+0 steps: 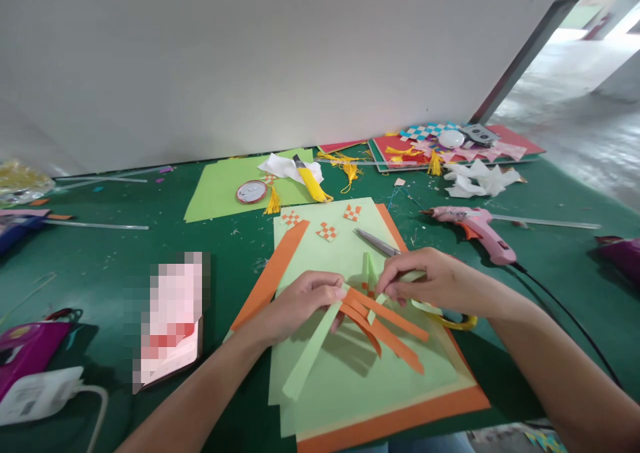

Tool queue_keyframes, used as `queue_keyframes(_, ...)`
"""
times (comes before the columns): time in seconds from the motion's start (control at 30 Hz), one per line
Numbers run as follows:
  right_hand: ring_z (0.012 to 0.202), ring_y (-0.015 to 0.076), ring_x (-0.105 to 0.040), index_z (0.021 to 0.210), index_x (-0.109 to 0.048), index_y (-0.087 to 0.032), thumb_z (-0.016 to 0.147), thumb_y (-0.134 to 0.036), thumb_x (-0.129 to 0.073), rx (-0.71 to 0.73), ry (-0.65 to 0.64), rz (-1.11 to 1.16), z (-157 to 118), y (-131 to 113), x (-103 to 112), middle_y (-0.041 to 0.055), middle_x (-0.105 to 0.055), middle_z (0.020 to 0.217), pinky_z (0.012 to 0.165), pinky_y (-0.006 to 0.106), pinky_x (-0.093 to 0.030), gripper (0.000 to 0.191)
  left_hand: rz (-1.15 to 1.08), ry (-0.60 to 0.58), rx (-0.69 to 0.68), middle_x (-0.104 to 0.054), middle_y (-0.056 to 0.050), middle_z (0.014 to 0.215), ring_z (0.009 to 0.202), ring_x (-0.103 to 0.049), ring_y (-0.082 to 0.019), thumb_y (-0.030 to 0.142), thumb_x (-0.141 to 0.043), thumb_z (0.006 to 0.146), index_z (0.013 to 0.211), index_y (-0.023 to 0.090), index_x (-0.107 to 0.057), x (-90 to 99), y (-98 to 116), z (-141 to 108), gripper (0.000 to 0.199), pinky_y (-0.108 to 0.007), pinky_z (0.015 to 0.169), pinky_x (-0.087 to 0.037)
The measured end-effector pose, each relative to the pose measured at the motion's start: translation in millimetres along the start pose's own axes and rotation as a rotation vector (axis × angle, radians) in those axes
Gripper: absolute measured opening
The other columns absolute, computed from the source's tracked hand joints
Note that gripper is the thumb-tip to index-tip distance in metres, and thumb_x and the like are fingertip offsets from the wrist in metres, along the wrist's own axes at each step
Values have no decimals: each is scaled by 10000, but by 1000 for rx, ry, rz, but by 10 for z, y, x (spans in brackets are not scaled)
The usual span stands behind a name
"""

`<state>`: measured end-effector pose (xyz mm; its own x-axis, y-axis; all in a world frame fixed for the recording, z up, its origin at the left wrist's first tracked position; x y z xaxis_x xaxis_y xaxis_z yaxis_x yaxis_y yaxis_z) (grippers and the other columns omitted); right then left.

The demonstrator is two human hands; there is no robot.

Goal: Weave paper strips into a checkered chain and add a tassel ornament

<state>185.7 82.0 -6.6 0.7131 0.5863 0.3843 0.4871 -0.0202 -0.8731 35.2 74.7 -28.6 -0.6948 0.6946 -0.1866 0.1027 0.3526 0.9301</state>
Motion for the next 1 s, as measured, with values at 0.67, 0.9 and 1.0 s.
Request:
queue_keyframes(0.67, 616, 87, -562, 907, -744, -184, 850, -344, -629, 8, -128, 210, -41, -20, -78, 10, -668, 776, 586, 201, -458, 206, 65, -11, 72, -553, 22, 561, 542, -471, -117, 325, -495, 884, 660, 169, -480, -21, -56, 2, 273, -253, 589, -317)
queue_keyframes(0.9, 638, 73, -551, 940, -741, -190, 825, -351, -684, -16, -184, 376, -44, 23, -129, -8, -622, 766, 604, 184, -454, 206, 77, -19, 32, -547, 21, 570, 552, -468, -114, 291, -500, 880, 638, 167, -453, -42, 13, 5, 275, -258, 615, -329)
queue_keyframes(1.0, 625, 76, -543, 933, -733, -193, 821, -310, -687, -23, -172, 386, -16, 8, -165, -20, -606, 726, 600, 189, -453, 168, 98, -28, 35, -552, 18, 578, 547, -449, -113, 318, -495, 892, 644, 168, -451, -45, 6, 4, 293, -262, 616, -333)
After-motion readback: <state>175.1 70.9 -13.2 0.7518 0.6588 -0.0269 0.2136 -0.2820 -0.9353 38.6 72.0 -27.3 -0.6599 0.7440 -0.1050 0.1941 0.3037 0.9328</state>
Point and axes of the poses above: each hand's wrist, its own z-axis towards the middle knuckle, its own x-axis out of the back of the hand, y = z × x, the point moved 8 cm from there along z, towards the middle knuckle
